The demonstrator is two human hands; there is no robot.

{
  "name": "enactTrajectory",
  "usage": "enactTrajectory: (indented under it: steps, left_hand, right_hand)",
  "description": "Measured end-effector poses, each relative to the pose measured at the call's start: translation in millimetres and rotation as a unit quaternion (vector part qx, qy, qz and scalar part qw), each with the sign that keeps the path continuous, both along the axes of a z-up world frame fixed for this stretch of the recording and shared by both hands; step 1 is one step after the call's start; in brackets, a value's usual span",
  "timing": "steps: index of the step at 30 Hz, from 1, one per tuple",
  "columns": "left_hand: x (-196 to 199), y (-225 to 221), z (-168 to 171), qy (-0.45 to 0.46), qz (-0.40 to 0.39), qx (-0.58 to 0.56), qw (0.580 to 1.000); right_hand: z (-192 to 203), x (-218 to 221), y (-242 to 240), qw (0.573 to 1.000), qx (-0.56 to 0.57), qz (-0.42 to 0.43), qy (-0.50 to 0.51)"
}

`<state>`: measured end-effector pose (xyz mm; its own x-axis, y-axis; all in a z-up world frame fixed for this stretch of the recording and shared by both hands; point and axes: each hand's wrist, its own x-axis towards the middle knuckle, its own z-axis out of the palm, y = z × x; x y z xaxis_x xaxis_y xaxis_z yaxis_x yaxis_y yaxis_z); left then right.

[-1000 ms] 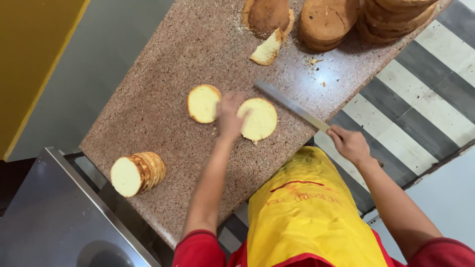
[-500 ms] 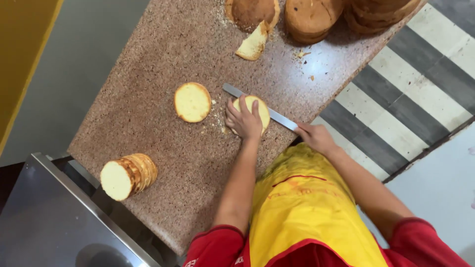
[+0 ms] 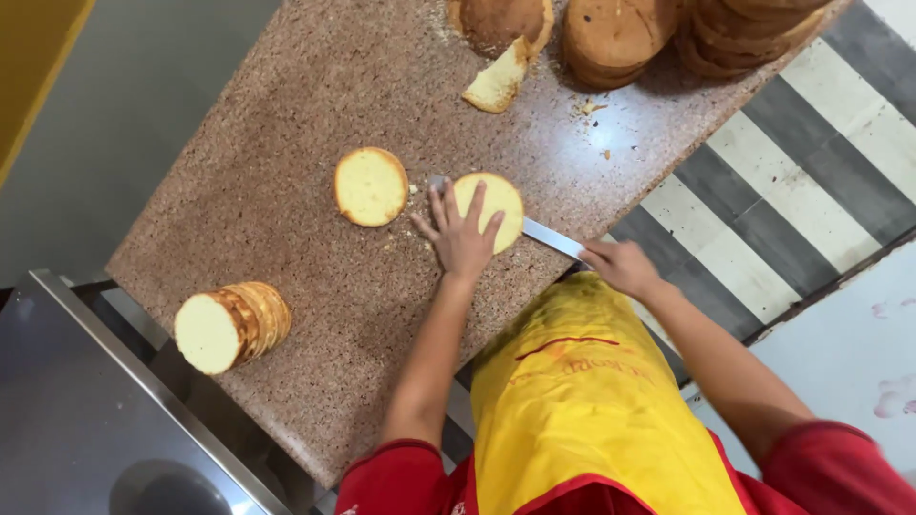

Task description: The person slices round cakes horizontally into two layers using a long serrated knife on a countertop. They trim the top crust, separate the layers, and stack the cut pieces on the left side of the counter.

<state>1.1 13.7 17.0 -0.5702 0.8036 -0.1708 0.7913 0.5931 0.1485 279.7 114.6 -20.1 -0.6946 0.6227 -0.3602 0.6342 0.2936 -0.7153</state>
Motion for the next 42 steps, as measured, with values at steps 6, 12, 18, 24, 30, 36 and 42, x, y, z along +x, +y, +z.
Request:
enactTrajectory:
  steps: [6, 12, 18, 24, 30, 36, 42]
  left_hand:
    - [7, -12, -51, 0.014, 0.017, 0.164, 0.986]
    - [2, -5, -49, -0.007, 0.057, 0.194, 0.979]
    - [6, -5, -40, 0.001, 0.083, 0.279, 0.957]
    - [-2, -7, -56, -0.024, 0.067, 0.312, 0.947]
    - [-42, -9, -11, -0.100, 0.067, 0.235, 0.965]
    - [-228, -53, 9, -0.043, 0.339, 0.002, 0.940]
    - [-193, -55, 20, -0.223, 0.286, 0.191, 0.912]
  right_hand:
    - [-9, -9, -25, 0.998, 0.040, -0.006, 0.037]
    - [-23, 34, -40, 0.998, 0.038, 0.020, 0.053]
    - [-11, -39, -58, 1.000, 0.018, 0.006, 0.025]
    - [1, -4, -73, 0.992, -0.101, -0.053, -0.045]
    - [1, -29, -77, 0.996, -0.063, 0.052, 0.022]
    - [17, 29, -79, 0.999, 0.026, -0.029, -0.008]
    - [33, 76, -78, 0.973, -0.014, -0.230, 0.032]
